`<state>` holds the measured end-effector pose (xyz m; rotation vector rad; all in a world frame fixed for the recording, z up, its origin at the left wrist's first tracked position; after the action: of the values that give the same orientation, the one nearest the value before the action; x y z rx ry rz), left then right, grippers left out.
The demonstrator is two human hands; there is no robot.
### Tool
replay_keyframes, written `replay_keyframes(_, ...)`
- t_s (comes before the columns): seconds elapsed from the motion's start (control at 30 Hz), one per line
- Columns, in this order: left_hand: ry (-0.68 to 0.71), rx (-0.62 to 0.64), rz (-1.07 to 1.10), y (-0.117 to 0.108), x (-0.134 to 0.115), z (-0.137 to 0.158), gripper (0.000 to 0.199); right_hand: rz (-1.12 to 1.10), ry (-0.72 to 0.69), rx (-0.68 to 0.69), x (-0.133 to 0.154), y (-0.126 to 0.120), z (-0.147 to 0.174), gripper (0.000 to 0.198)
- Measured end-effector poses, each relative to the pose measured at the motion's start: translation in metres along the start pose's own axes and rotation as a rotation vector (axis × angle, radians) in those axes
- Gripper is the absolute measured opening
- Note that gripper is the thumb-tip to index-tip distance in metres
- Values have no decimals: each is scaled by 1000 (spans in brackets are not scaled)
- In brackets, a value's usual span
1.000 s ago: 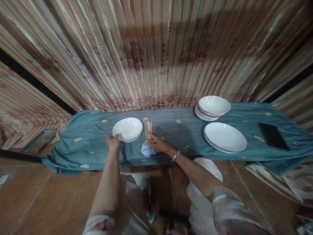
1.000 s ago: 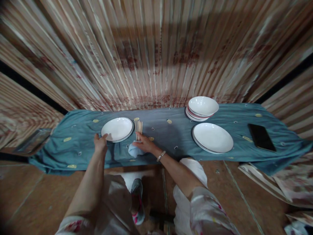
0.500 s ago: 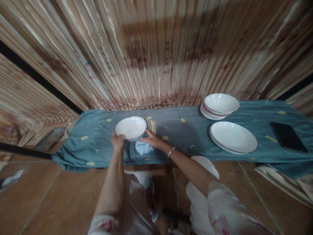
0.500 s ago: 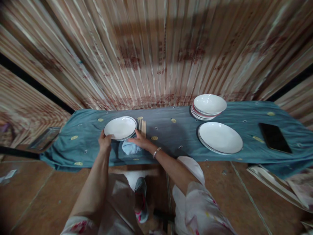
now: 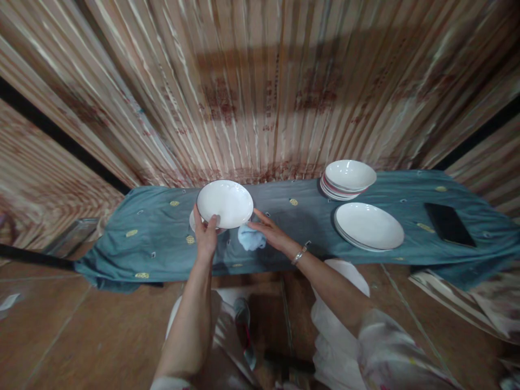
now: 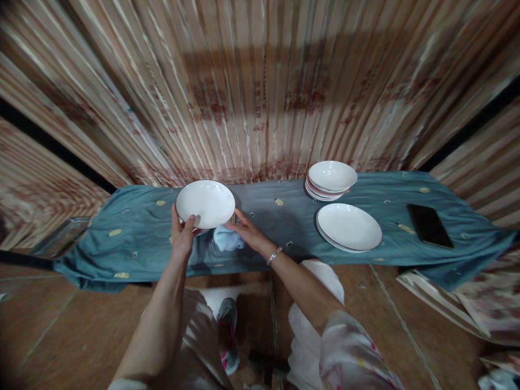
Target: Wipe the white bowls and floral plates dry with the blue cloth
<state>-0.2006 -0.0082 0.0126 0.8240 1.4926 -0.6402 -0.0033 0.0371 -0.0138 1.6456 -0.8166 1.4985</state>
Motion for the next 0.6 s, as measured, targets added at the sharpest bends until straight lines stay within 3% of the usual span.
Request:
replay_keyframes(0.13,-139,57,105,33,7,18,93,3,54,-65,6,-45,13,63)
replay_keyframes(0.23,-224,102,148,54,17,26,89,200,61,-82,15,-87,22,51)
replay_keyframes(0.4,-324,237,116,91,34,43,80,538,-63,-417,44,-166,43,42)
replay_keyframes(0.5,-379,326,85,112,47,55,78,629,-120,-491,50,-179,51,39)
replay_keyframes(0.6,-416,367,51,125,59,64,78,677,-138,-467,46,-173,53,34)
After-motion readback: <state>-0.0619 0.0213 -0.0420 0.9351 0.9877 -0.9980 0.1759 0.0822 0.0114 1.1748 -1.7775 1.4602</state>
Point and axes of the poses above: each hand's wrist, its own z-axis away from the middle knuckle, its own y-axis out of the palm, x = y × z, the point moved 8 cm from there along -z, towards the middle knuckle, and after that the axes turned 1 degree about -y, right-handed, at the moved point
